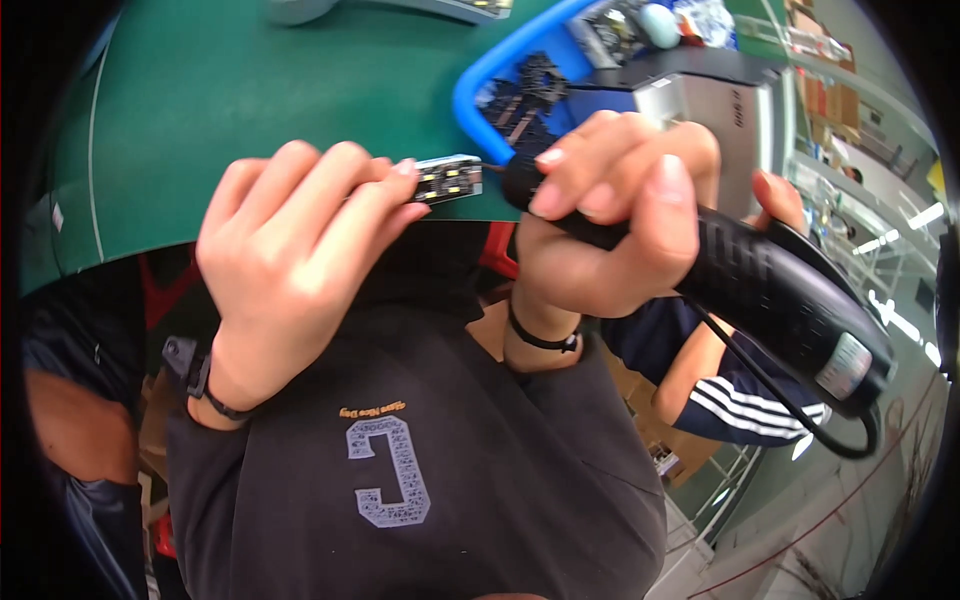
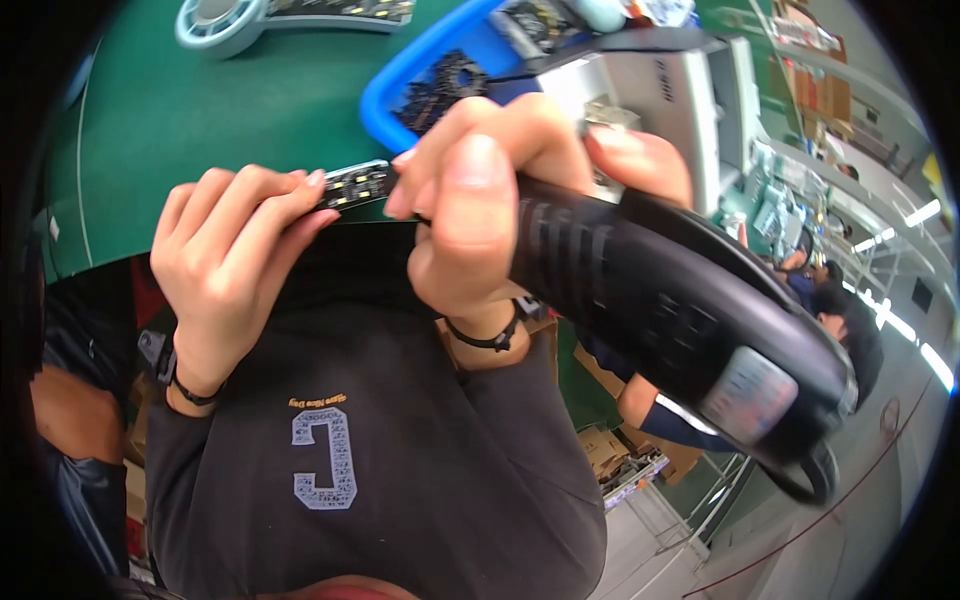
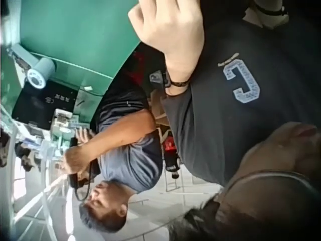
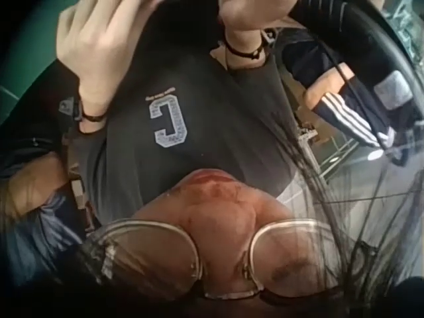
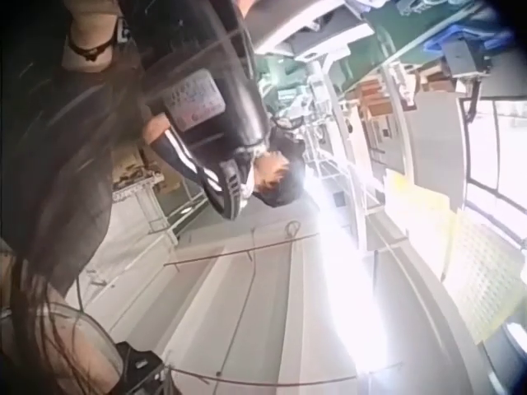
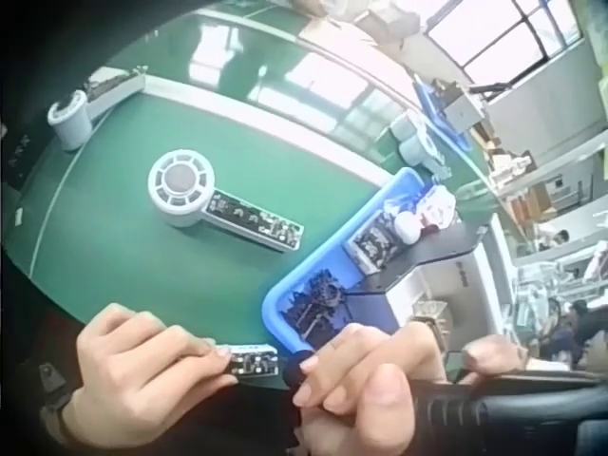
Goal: Use an electric screwdriver to assemble components on a printed circuit board at a manufacturing station.
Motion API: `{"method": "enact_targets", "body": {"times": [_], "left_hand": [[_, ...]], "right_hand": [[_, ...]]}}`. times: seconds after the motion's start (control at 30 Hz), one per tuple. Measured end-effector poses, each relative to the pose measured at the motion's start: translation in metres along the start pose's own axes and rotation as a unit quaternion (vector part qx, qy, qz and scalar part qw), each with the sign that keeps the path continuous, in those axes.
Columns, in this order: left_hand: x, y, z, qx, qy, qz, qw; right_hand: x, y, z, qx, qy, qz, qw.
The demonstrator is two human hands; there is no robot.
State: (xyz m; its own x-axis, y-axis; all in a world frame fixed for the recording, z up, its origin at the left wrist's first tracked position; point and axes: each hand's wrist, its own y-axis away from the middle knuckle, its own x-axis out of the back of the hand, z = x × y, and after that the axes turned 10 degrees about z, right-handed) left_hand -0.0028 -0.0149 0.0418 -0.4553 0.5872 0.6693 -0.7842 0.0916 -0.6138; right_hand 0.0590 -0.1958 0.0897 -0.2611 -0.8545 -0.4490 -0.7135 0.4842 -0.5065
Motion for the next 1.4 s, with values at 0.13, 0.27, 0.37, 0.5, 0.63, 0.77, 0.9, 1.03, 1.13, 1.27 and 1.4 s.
{"method": "enact_targets", "body": {"times": [0.13,0.27,0.37,0.5,0.63,0.77,0.9,1.03,1.13,1.27,1.4], "left_hand": [[0.009,-0.011,0.011,0.017,0.003,-0.027,0.999],[0.005,-0.005,0.005,0.004,-0.003,-0.030,1.000],[0.008,-0.001,0.005,0.000,-0.005,-0.046,0.999],[0.008,0.011,0.013,0.000,-0.014,-0.052,0.999],[0.000,0.040,0.020,0.006,-0.013,-0.054,0.998],[0.009,0.001,0.007,0.002,-0.011,-0.053,0.999],[0.010,-0.004,0.002,0.002,-0.008,-0.041,0.999],[0.006,0.000,0.002,-0.003,-0.006,-0.024,1.000],[0.005,0.002,-0.003,-0.002,-0.004,-0.020,1.000],[0.004,0.004,-0.007,-0.003,0.008,-0.017,1.000],[0.002,0.006,-0.008,-0.001,0.008,-0.011,1.000]], "right_hand": [[0.013,-0.025,-0.027,0.034,-0.009,0.039,0.999],[0.054,-0.079,-0.035,0.052,-0.033,0.089,0.994],[0.058,-0.084,-0.033,0.080,0.069,0.040,0.994],[0.068,-0.083,-0.027,0.074,0.123,-0.005,0.990],[0.086,-0.067,-0.015,0.031,0.142,-0.051,0.988],[0.054,-0.099,-0.008,0.001,0.155,-0.095,0.983],[0.049,-0.101,-0.002,-0.077,0.053,-0.090,0.992],[0.039,-0.056,-0.018,-0.115,-0.042,-0.056,0.991],[0.014,-0.021,-0.026,0.028,0.016,-0.100,0.994],[0.005,0.009,-0.016,0.039,0.057,-0.105,0.992],[0.004,0.018,-0.007,0.038,0.118,-0.143,0.982]]}}
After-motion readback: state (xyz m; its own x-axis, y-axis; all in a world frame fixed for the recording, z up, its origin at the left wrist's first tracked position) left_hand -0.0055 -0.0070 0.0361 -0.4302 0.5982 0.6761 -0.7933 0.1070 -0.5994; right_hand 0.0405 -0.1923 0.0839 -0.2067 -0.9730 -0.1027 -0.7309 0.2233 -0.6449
